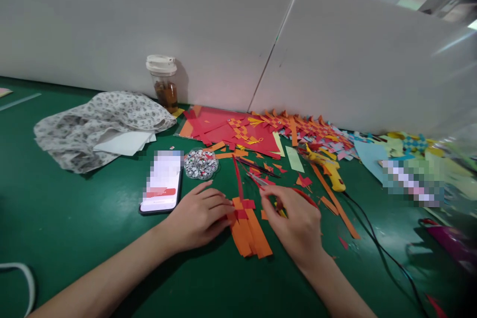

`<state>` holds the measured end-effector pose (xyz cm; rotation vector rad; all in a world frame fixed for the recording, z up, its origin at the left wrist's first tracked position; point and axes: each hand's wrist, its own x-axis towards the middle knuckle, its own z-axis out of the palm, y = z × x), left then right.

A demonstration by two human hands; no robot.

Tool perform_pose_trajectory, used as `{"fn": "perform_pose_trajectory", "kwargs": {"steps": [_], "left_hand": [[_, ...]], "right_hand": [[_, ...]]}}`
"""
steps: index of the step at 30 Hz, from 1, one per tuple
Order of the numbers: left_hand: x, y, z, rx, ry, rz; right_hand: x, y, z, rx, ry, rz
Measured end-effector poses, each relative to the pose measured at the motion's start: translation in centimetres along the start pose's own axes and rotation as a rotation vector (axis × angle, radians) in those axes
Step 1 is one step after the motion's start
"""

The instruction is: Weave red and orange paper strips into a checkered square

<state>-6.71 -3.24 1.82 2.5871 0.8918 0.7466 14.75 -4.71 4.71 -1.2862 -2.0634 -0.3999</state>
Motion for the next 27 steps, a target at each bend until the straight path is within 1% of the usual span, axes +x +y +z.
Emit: {"fn": "perform_pose_trajectory", "kwargs": {"steps": [1,2,3,4,7,8,10,12,14,17,20,22,24,25,26,27], "left_hand": [[0.0,0.2,-0.3,-0.061,0.016,-0.031],[0.0,0.5,-0.6,-0.14,0.028,-0.063],[0.0,0.7,-0.8,-0.239,0.034,-0.093],[0.0,0.9,-1.0,-0.359,0.05,-0.136],[0.0,1.4,-1.3,-0.792,0.111,-0.302],[0.1,1.4,-1.3,-0.925,0.12,-0.359],[0.3,1.3,-1.1,-1.055,0.163,-0.482],[0.5,1.1,-0.8,-1.086,0.178,-0.583],[0.7,0.9,-0.7,-1.083,0.18,-0.628],[0.8,0.9,-0.8,-1.115,0.189,-0.637],[0.9,0.9,-1.5,-1.179,0.187,-0.632],[0.9,1.0,-1.8,-1.22,0.105,-0.601],[0.7,1.2,-2.0,-1.255,-0.057,-0.545],[0.6,1.4,-1.9,-1.26,-0.153,-0.513],[0.5,1.5,-1.8,-1.258,-0.248,-0.482],[0.3,1.7,-1.7,-1.244,-0.339,-0.456]], "right_hand": [[0.1,-0.5,-0.6,0.069,0.082,0.036],[0.2,-1.0,-1.2,0.107,0.135,0.054],[0.3,-1.5,-1.7,0.149,0.149,0.021],[0.3,-1.9,-2.1,0.186,0.145,-0.056],[0.3,-2.7,-2.6,0.186,0.036,-0.307],[0.3,-2.7,-2.7,0.168,-0.008,-0.361],[0.2,-2.6,-2.8,0.13,-0.067,-0.411],[0.2,-2.4,-2.8,0.103,-0.085,-0.402],[0.1,-2.1,-2.8,0.102,-0.077,-0.364],[-0.1,-1.7,-2.8,0.175,-0.01,-0.264],[-0.1,-1.7,-3.0,0.354,0.04,-0.095],[-0.1,-1.9,-3.1,0.505,0.033,0.093],[0.0,-2.3,-3.0,0.628,-0.001,0.282],[0.1,-2.5,-2.8,0.668,-0.044,0.336],[0.1,-2.7,-2.7,0.695,-0.109,0.349],[0.1,-2.9,-2.6,0.717,-0.196,0.324]]}}
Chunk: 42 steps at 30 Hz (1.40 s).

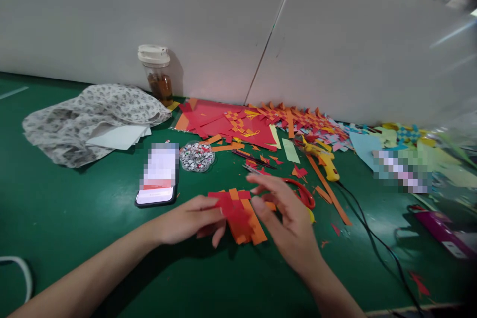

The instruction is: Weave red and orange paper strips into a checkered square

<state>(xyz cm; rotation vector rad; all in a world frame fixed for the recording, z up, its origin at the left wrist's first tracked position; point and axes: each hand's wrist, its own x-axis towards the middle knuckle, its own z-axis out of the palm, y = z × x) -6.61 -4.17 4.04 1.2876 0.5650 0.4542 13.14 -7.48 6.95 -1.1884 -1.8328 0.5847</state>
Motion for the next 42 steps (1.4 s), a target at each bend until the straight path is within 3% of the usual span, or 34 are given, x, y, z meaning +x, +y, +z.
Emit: {"fn": "perform_pose_trajectory", "kwargs": {"steps": [4,7,11,15,18,21,24,27,31,36,37,39,42], "left_hand": [[-0.3,-0.4,0.6,0.052,-0.245,-0.104],[-0.3,-0.3,0.7,0.068,-0.379,-0.171],[-0.3,0.0,0.6,0.064,-0.48,-0.208],[-0.2,-0.3,1.0,0.094,-0.503,-0.219],[-0.1,-0.6,1.1,0.062,-0.409,-0.17],[-0.1,-0.6,1.0,0.066,-0.173,-0.071],[0.0,-0.4,0.9,0.255,0.072,0.086],[0.2,-0.7,0.9,0.547,0.23,0.224],[0.6,-1.5,1.2,0.902,0.224,0.398],[0.8,-1.9,1.4,1.095,0.153,0.464],[0.8,-1.9,1.4,1.1,0.156,0.462],[0.9,-1.7,1.4,1.105,0.172,0.446],[1.1,-1.5,1.6,1.125,0.194,0.407]], "right_hand": [[-0.4,-0.7,0.1,0.07,-0.402,-0.083],[-1.2,-1.2,-0.6,0.187,-0.522,-0.109],[-2.5,-1.0,-0.3,0.206,-0.459,-0.08],[-3.4,-0.2,1.2,0.292,-0.251,-0.104],[-3.7,0.4,1.1,0.262,-0.142,-0.07],[-3.9,1.4,-0.4,0.131,0.004,0.053],[-4.5,3.2,-2.5,0.037,0.229,0.181],[-5.2,5.5,-4.3,-0.147,0.446,0.314],[-6.1,7.4,-5.6,-0.496,0.342,0.242],[-6.0,5.8,-5.3,-0.626,0.265,-0.11],[-5.8,5.2,-5.0,-0.635,0.188,-0.174],[-5.2,4.0,-4.3,-0.628,-0.085,-0.246],[-4.3,3.0,-3.5,-0.623,-0.269,-0.236]]}}
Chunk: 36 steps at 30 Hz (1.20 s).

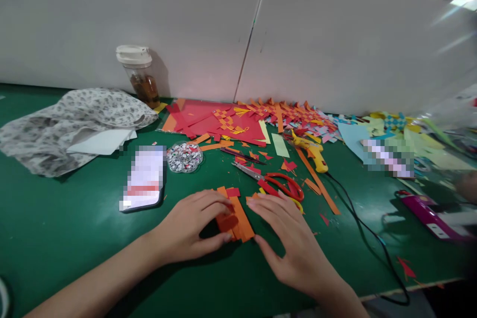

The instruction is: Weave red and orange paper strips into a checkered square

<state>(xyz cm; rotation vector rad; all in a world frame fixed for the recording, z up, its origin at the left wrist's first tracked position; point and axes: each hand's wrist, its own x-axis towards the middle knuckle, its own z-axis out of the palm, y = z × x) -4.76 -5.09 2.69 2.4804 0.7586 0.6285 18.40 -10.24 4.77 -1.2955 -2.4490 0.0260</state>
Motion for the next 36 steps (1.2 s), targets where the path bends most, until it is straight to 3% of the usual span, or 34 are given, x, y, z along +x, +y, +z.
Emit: {"fn": "perform_pose_trajectory", "kwargs": {"steps": [8,11,15,23,31,36], "left_hand": [[0.0,0.0,0.2,0.075,-0.16,0.065],[0.0,-0.1,0.2,0.103,-0.181,0.062],[0.0,0.2,0.1,0.131,-0.188,0.067],[0.0,0.9,0.3,0.167,-0.212,0.087],[0.0,0.3,1.0,0.139,-0.193,0.003],[0.1,0.1,1.0,0.062,-0.159,-0.056]], "right_hand": [[-0.6,2.6,-0.2,-0.07,0.115,0.196],[-1.8,3.9,-0.1,-0.156,0.091,0.246],[-2.8,4.8,0.4,-0.223,0.16,0.249],[-3.1,4.0,0.7,-0.26,0.264,0.167],[-3.3,3.0,-0.6,-0.144,0.525,0.229],[-3.3,2.6,-0.3,-0.105,0.455,0.24]]}}
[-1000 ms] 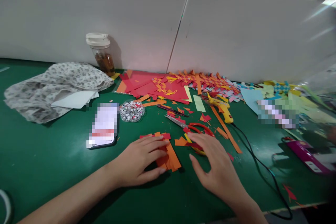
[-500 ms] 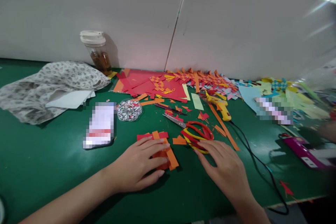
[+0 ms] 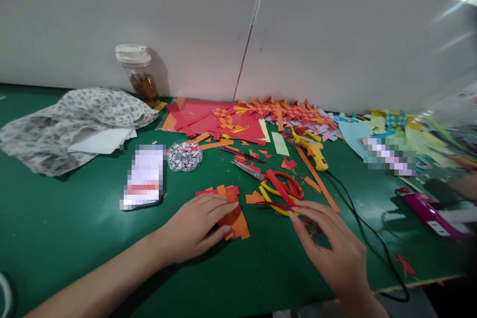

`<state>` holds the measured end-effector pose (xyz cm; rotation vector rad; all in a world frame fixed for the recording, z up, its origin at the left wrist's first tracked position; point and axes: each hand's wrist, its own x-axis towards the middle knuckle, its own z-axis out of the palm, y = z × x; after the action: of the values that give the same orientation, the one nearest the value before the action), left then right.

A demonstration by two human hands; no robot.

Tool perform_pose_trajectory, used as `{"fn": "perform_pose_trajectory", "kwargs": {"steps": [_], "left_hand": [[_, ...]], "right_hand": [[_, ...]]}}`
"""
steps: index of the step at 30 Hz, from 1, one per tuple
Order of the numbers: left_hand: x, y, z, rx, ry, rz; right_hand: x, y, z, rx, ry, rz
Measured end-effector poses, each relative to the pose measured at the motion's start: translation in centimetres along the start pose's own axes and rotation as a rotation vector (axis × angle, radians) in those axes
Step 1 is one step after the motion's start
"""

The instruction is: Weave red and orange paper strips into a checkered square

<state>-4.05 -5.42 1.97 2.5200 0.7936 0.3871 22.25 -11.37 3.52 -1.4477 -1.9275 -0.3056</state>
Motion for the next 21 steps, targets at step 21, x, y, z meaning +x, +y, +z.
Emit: {"fn": "perform_pose_trajectory", "kwargs": {"steps": [21], "left_hand": [[-0.1,-0.3,-1.0,-0.146,0.007,-0.026]], "right_hand": [[0.4,-0.7,-1.7,0.533,0.013,0.296]]}}
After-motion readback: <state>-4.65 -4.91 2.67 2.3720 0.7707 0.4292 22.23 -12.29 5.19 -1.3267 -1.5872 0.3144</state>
